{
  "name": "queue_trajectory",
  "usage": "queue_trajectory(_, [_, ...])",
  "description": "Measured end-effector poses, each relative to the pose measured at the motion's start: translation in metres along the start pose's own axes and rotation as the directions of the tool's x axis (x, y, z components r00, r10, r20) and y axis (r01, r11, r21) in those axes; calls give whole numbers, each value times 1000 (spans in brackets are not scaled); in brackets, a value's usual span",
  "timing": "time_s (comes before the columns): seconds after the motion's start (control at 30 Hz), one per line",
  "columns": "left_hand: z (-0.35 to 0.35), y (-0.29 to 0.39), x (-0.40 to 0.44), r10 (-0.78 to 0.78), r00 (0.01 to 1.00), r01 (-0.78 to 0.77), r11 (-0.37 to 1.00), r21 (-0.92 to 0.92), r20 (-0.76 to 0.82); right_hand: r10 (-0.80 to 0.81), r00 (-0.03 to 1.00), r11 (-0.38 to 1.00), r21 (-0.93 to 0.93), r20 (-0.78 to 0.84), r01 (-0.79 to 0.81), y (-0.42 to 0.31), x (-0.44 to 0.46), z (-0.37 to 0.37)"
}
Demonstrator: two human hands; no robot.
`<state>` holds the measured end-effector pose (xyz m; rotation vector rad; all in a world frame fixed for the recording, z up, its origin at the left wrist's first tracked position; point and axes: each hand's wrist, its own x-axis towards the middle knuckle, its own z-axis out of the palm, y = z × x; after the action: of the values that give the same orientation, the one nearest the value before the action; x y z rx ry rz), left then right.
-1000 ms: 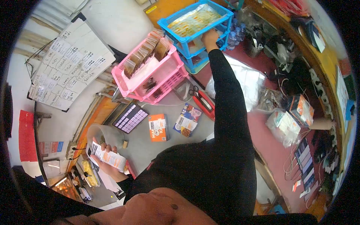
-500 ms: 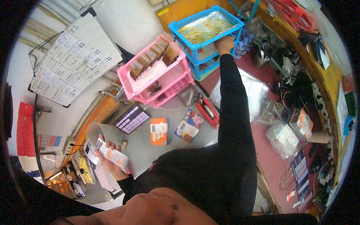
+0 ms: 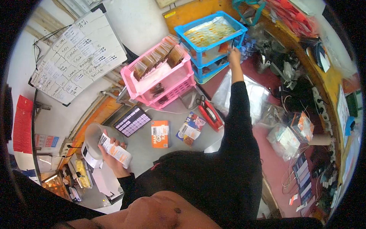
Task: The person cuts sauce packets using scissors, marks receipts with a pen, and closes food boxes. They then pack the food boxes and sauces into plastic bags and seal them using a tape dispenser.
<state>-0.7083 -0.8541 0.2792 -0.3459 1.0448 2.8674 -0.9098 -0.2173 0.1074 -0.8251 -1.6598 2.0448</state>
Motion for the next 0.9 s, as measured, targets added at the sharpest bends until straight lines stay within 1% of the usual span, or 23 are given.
queue_trajectory(0.1, [-1,0,-1,-30,998,32,999,-25,47,52,999,943,329,5,-50,-31,-76,3])
queue_trajectory(0.2, [0,4,-7,-33,996,38,998,-49,86,-24,962,920,382,273,-86,-55,-147,2])
queue_trajectory(0.3, [-14,13,-15,-32,993,40,997,-64,117,-84,881,930,354,465,-99,-94,-226,36])
queue_trajectory(0.4, [-30,23,-25,-41,991,58,990,-126,128,-32,815,960,246,579,-136,-125,-295,84])
queue_trajectory(0.5, [-48,37,-39,5,994,11,988,-152,105,15,699,969,164,715,-187,-142,-352,131])
queue_trajectory(0.57, [-65,50,-51,45,995,-30,986,-163,92,46,617,959,140,786,-249,-139,-379,163])
queue_trajectory(0.6, [-78,56,-58,55,995,-36,979,-202,87,57,579,953,129,813,-275,-137,-395,180])
queue_trajectory(0.67, [-93,73,-76,109,994,-103,975,-195,24,81,491,938,101,868,-332,-129,-427,217])
queue_trajectory(0.7, [-105,80,-88,147,989,-135,960,-246,29,68,402,920,98,913,-379,-124,-444,233])
queue_trajectory(0.83, [-150,112,-140,311,950,-306,902,-305,-33,124,232,903,-13,965,-429,-110,-518,291])
queue_trajectory(0.9, [-175,119,-172,394,916,-397,866,-305,-75,109,112,911,-54,988,-408,-99,-553,306])
